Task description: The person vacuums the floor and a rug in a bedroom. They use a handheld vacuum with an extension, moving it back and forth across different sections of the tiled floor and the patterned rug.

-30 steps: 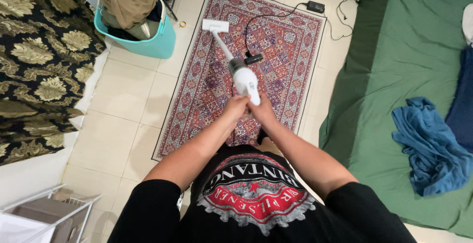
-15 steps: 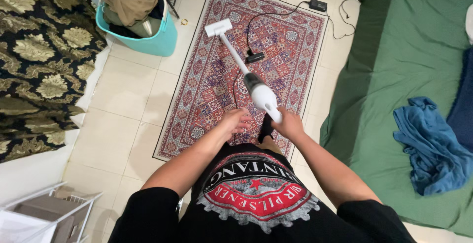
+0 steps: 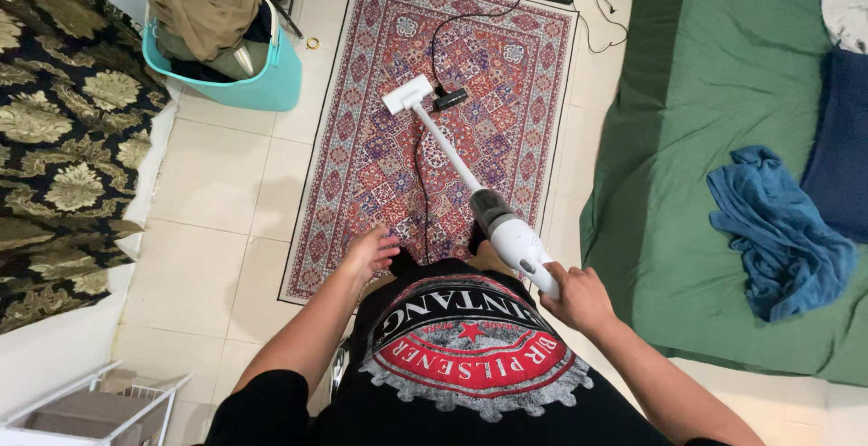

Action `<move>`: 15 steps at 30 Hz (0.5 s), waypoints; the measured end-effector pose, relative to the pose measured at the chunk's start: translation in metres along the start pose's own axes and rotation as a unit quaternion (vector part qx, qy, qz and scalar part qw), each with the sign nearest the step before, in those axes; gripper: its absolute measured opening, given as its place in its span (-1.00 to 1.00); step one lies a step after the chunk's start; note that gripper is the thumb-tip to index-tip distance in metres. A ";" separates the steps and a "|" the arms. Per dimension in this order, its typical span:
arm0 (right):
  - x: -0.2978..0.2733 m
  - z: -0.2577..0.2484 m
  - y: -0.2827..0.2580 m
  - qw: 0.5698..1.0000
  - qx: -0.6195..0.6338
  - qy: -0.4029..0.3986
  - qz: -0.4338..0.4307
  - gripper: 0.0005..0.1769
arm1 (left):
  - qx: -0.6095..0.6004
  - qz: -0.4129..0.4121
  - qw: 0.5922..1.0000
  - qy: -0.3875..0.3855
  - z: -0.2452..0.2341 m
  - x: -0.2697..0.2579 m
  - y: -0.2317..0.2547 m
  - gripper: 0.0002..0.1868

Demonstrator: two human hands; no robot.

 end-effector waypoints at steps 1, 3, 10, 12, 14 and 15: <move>-0.003 0.001 -0.004 1.000 0.016 0.003 0.008 -0.35 | -0.005 -0.006 1.000 0.004 -0.008 0.002 -0.006 -0.54; 0.000 0.005 -0.010 0.996 0.080 0.010 0.038 -0.37 | -0.015 -0.017 1.000 0.013 -0.021 0.004 -0.014 -0.55; 0.054 0.043 -0.031 0.912 0.395 0.095 0.054 -0.51 | -0.041 -0.023 0.998 0.030 -0.059 -0.010 -0.026 -0.55; 0.073 0.050 -0.039 0.878 0.466 0.083 0.071 -0.56 | -0.034 -0.021 0.999 0.034 -0.062 -0.012 -0.026 -0.54; 0.094 0.051 -0.050 0.850 0.516 0.072 0.085 -0.59 | -0.035 -0.023 0.998 0.038 -0.063 -0.010 -0.021 -0.53; 0.104 0.050 -0.057 0.834 0.541 0.073 0.086 -0.60 | -0.036 -0.024 0.998 0.039 -0.063 -0.008 -0.018 -0.53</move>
Point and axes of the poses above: each hand's wrist, its own x-axis towards the middle knuckle, its own z-axis out of the palm, y = z × x, the point moved 5 cm from there along x, towards the middle knuckle, and after that the axes turned 4 degrees about -y, right-handed, at the moved point
